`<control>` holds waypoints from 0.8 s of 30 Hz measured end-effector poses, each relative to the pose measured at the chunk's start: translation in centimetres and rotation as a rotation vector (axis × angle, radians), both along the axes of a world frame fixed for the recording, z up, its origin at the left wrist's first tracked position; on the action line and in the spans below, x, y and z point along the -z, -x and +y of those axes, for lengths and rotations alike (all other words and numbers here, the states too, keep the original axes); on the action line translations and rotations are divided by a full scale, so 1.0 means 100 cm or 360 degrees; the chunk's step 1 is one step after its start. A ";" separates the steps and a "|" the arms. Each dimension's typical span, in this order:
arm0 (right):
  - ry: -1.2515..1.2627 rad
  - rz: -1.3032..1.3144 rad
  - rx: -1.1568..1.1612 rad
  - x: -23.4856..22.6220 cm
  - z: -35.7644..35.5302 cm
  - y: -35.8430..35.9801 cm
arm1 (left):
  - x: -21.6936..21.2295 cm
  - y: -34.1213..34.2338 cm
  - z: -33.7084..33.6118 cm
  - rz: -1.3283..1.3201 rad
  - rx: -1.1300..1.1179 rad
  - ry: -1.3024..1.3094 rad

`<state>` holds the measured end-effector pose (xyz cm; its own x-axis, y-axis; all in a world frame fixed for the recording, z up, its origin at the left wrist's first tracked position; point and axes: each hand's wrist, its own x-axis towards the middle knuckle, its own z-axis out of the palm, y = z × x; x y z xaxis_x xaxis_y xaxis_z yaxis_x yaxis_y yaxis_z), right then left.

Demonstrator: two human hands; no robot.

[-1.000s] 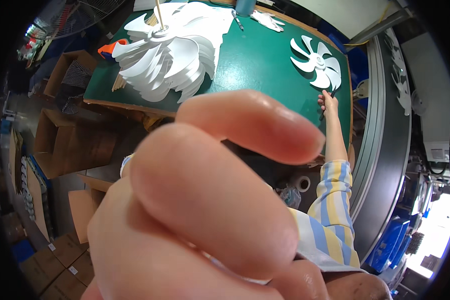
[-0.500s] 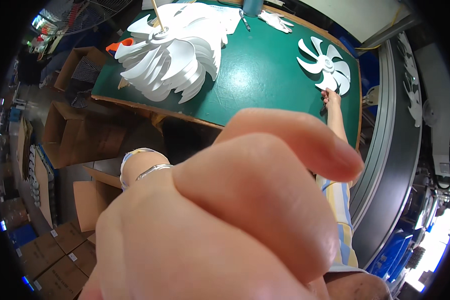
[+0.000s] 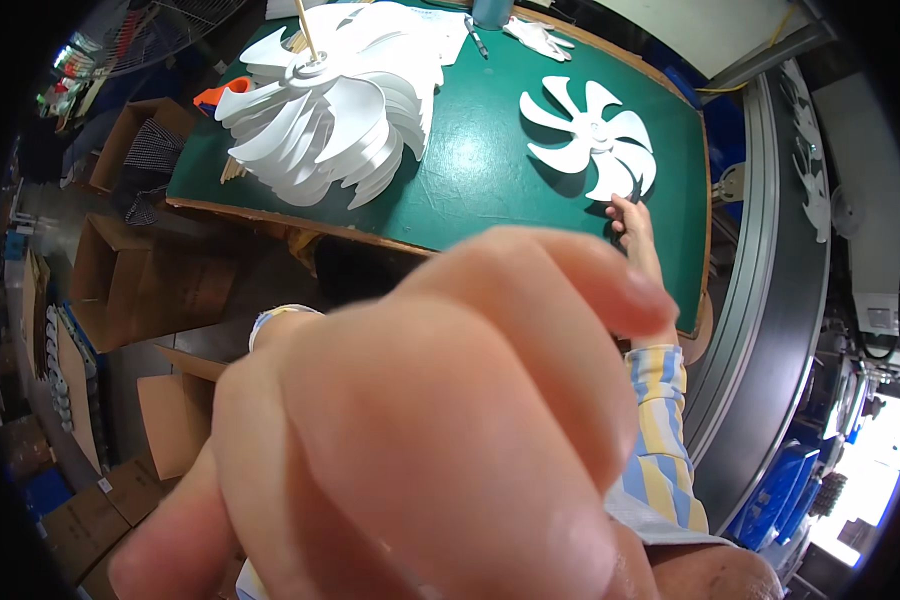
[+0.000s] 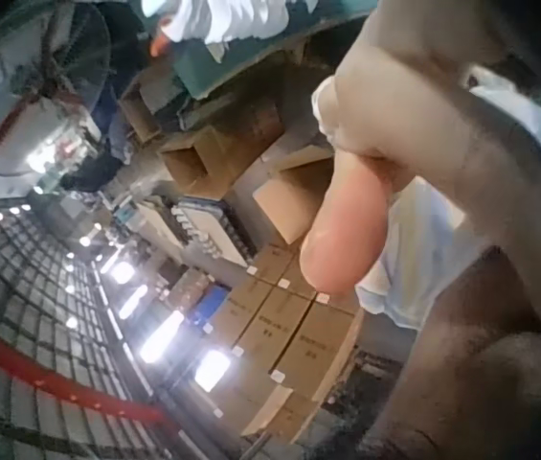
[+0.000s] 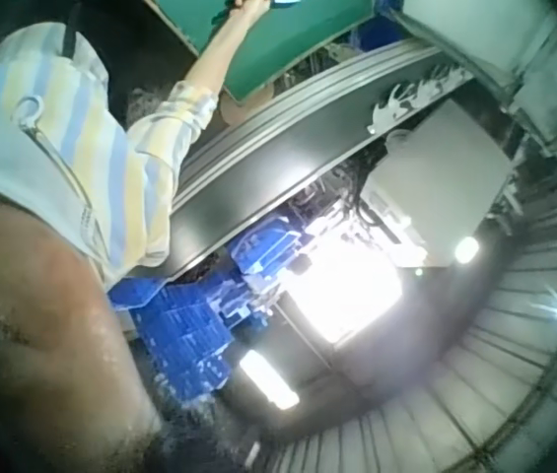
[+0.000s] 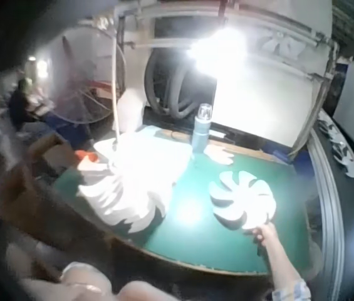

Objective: The recorder is assembling plastic fan blades by attaching center hubs to the blade assemblies and stacking them on a workbench.

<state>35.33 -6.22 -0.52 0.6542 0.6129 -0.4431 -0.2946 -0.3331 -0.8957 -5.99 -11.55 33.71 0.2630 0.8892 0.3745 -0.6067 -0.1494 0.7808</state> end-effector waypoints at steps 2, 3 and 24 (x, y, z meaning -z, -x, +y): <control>0.0059 0.0017 -0.0126 -0.014 0.001 0.028 | 0.006 -0.006 0.007 -0.0183 -0.0135 -0.0132; 0.0067 0.0018 -0.0189 -0.018 0.000 0.039 | 0.006 -0.004 0.010 -0.0252 -0.0182 -0.0177; 0.0120 0.0017 -0.0536 0.003 -0.027 0.118 | 0.064 0.027 0.063 -0.0029 0.0601 -0.0616</control>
